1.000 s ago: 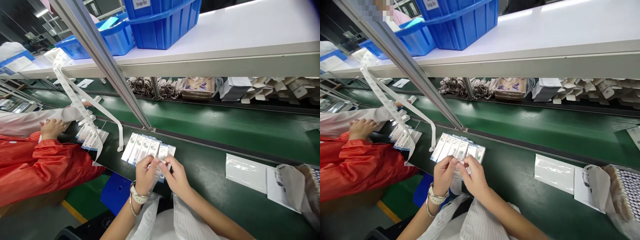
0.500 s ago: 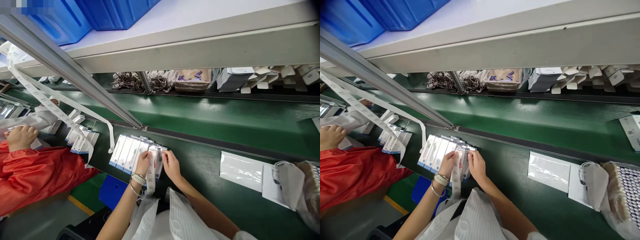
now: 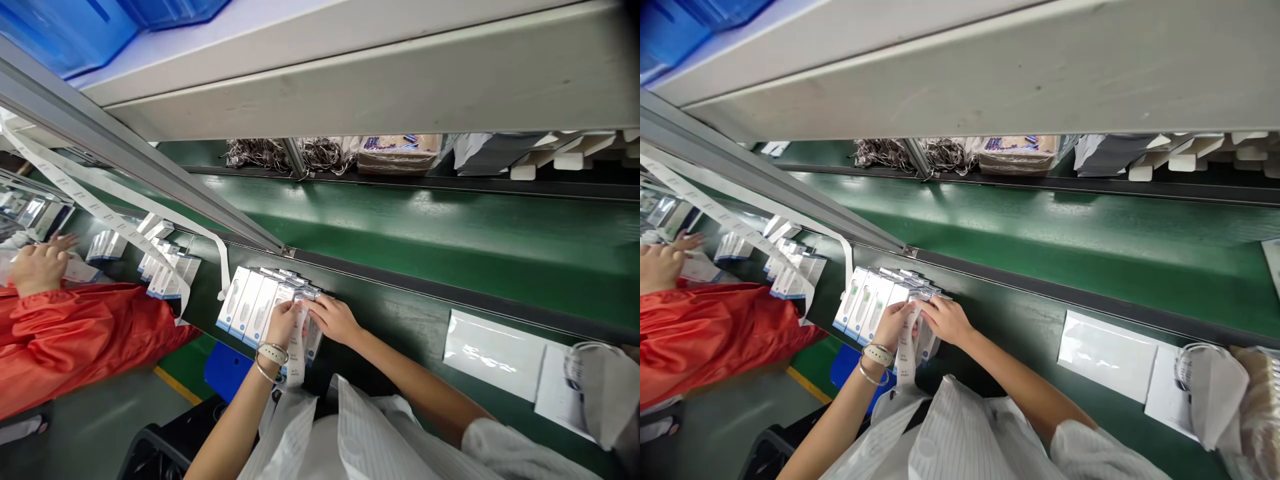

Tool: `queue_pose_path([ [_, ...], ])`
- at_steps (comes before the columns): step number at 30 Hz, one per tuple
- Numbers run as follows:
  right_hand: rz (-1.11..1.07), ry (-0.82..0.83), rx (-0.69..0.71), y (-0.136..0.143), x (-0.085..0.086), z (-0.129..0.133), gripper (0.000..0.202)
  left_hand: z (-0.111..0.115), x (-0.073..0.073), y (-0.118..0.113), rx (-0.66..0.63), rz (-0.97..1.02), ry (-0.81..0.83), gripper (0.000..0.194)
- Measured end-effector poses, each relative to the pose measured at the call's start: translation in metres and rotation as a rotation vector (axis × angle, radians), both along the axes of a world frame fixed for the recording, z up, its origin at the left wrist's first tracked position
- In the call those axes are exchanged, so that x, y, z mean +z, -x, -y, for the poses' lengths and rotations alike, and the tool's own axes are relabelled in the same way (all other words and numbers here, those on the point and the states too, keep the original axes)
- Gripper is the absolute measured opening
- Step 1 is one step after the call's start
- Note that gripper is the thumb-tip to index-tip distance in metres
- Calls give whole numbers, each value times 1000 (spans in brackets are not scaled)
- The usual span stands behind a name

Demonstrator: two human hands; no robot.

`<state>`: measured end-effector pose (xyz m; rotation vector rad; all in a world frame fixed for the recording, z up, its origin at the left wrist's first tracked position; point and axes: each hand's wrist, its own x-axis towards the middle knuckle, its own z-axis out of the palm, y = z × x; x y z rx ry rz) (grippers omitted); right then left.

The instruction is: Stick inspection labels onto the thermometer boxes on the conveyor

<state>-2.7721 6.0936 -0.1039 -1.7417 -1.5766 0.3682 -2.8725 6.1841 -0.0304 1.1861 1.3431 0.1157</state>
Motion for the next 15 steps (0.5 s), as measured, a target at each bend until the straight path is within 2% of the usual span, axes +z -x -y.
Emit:
queue_pose_path([
  [5,99,21,6,-5,-1,0,36,7,-2,7,109,7,-41,30],
  [9,79,36,21,-7,7,2,37,9,-5,22,127,33,-42,33],
  [15,-77,351,-45,-9,24,-11,48,9,-10,36,116,52,-15,31],
])
